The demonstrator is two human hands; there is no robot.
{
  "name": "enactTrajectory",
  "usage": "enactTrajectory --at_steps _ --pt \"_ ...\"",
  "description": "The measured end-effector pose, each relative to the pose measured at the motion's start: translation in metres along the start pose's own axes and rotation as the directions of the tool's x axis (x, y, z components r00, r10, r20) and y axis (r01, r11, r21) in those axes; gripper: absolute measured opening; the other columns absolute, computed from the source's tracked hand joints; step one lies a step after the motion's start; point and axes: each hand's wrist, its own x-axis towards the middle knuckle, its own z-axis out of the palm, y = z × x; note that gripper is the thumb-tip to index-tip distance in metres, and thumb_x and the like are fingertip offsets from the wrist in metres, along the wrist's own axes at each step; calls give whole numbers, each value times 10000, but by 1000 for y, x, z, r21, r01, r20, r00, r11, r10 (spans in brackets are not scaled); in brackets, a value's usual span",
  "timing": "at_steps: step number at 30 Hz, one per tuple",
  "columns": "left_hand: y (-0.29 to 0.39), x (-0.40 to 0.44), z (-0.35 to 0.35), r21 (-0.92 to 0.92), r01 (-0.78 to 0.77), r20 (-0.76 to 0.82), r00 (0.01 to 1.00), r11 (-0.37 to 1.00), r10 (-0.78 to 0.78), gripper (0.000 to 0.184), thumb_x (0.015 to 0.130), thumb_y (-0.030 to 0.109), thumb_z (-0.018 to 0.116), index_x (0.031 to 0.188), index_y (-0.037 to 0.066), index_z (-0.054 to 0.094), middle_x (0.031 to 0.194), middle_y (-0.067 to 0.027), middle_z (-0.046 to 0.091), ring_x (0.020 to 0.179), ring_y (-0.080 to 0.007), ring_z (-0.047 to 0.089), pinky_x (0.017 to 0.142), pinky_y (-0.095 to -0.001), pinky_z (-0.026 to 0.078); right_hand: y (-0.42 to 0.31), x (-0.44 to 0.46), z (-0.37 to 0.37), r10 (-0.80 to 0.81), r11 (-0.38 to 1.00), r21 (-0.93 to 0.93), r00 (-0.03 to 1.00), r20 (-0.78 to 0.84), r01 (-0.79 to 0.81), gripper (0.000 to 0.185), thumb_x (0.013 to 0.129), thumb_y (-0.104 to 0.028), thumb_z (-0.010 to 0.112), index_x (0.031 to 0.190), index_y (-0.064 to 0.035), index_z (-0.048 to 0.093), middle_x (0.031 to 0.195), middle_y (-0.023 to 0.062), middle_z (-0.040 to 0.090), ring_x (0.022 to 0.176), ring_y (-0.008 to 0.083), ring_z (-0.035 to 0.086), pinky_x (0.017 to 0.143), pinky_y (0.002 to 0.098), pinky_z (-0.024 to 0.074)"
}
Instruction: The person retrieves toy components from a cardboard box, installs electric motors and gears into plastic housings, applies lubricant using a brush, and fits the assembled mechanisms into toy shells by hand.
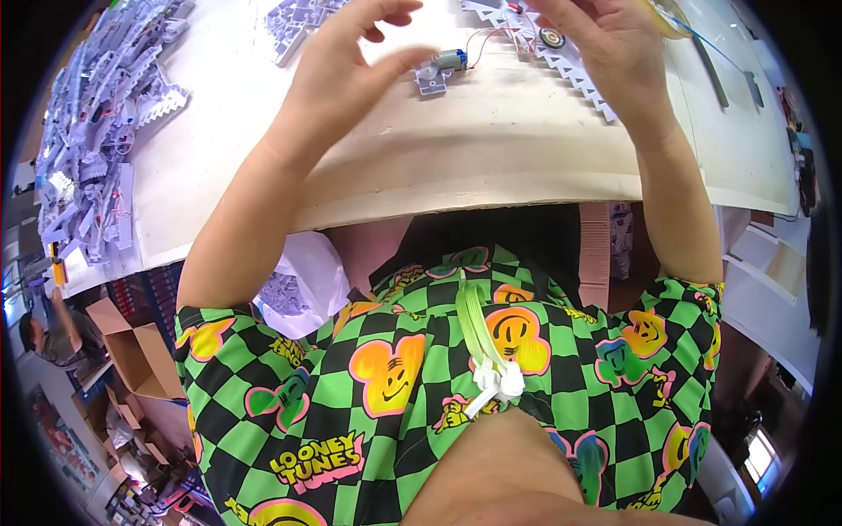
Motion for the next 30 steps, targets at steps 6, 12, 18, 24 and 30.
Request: enactTrajectory --at_steps 6,12,18,24,30 --pt "12 -12 14 254 -56 78 996 966 38 404 732 226 778 1079 78 631 1033 -68 644 961 -230 602 844 -348 429 0 -9 7 32 991 -134 992 124 -15 206 911 -124 639 1046 30 612 884 38 623 733 71 561 646 188 464" --pt "14 -17 15 289 11 142 988 957 -54 393 727 261 774 1057 92 642 997 -43 647 940 -225 614 880 -364 381 -1 0 24 60 998 -23 970 235 -56 183 940 -101 584 1072 24 567 916 43 613 803 86 559 696 220 474" --pt "11 -14 13 320 -2 115 993 948 -37 365 722 255 766 1024 79 661 974 -52 661 924 -227 622 864 -364 401 5 -13 19 177 982 -107 947 269 -154 185 947 -139 574 1042 19 568 866 66 619 751 113 595 665 235 494" --pt "12 -11 10 316 -16 135 990 949 -29 365 726 274 759 1025 85 672 993 -55 666 940 -227 622 872 -361 405 5 -14 16 396 913 -213 881 259 -348 171 950 -135 563 1031 16 568 825 63 618 741 99 593 652 223 496" --pt "23 -7 4 264 201 221 939 943 -262 435 709 275 768 1056 39 654 935 -130 641 963 -294 570 896 -398 331 8 -15 10 431 898 -186 879 205 -398 159 949 -132 564 1031 5 577 821 42 609 725 82 568 630 205 473"
